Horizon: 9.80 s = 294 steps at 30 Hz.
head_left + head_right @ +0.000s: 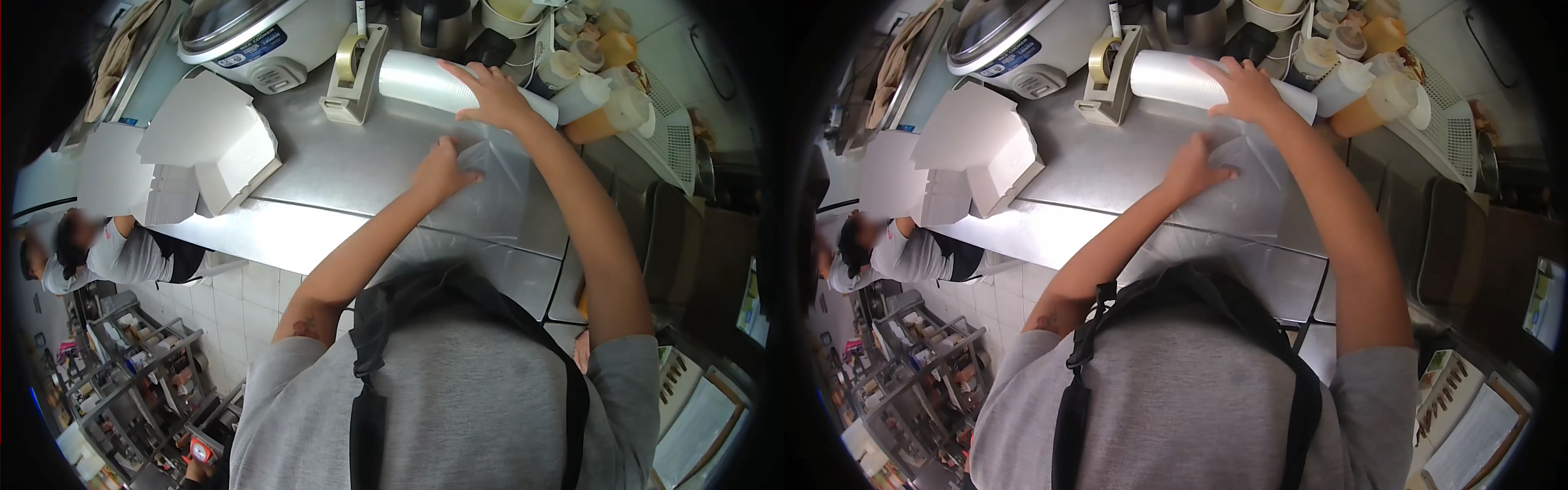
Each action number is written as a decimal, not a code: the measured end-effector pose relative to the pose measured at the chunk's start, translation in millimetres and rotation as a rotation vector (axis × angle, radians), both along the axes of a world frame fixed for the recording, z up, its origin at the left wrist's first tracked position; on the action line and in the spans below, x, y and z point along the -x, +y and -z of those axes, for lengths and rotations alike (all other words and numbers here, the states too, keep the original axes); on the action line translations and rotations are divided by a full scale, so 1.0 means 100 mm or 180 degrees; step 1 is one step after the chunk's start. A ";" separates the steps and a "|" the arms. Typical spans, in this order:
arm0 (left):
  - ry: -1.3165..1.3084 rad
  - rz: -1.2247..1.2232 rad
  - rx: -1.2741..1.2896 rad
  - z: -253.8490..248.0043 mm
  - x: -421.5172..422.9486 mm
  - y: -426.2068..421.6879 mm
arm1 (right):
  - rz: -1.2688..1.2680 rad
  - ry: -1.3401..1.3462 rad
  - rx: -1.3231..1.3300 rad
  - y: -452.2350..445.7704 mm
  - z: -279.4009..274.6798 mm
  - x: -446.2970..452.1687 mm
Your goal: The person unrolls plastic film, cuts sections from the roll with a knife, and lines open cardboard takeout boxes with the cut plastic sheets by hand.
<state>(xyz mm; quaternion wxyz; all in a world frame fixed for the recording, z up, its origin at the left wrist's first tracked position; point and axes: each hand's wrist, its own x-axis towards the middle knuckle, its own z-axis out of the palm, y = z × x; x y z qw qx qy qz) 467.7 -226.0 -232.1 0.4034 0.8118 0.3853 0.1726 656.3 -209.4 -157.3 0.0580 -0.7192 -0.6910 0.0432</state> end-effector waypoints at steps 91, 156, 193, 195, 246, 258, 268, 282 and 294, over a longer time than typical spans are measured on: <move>-0.1851 -0.2777 0.0399 -0.65 4.12 1.97 | 0.0651 0.3939 -0.1087 1.52 0.33 2.88; -0.0155 -0.3258 -0.1743 -0.34 4.30 2.43 | 0.0581 0.1964 -0.2205 1.86 0.26 3.35; 0.1572 -0.0019 -0.1562 -0.38 4.12 2.27 | -0.1768 0.0137 -0.0230 2.10 0.38 3.78; 0.1889 0.0049 -0.1569 -0.32 4.18 2.31 | -0.1687 0.0016 0.0283 2.12 0.42 3.83; 0.1343 0.0473 -0.4171 -1.07 3.25 2.72 | -0.1132 0.1134 -0.1642 1.44 -0.03 3.35; 0.3412 0.0600 -0.2168 -1.08 3.62 1.54 | -0.1334 0.0807 -0.0785 0.95 -0.20 3.04; 0.2285 0.0088 -0.1658 -0.94 3.36 1.51 | -0.0891 0.0898 -0.1146 1.35 -0.62 3.43; 0.2473 -0.0055 -0.0562 -1.15 3.83 1.11 | -0.1375 0.0672 -0.0664 1.48 0.20 3.46; 0.1325 -0.2112 -0.0932 -1.03 3.92 2.00 | 0.0293 0.1312 -0.1216 1.68 0.06 3.26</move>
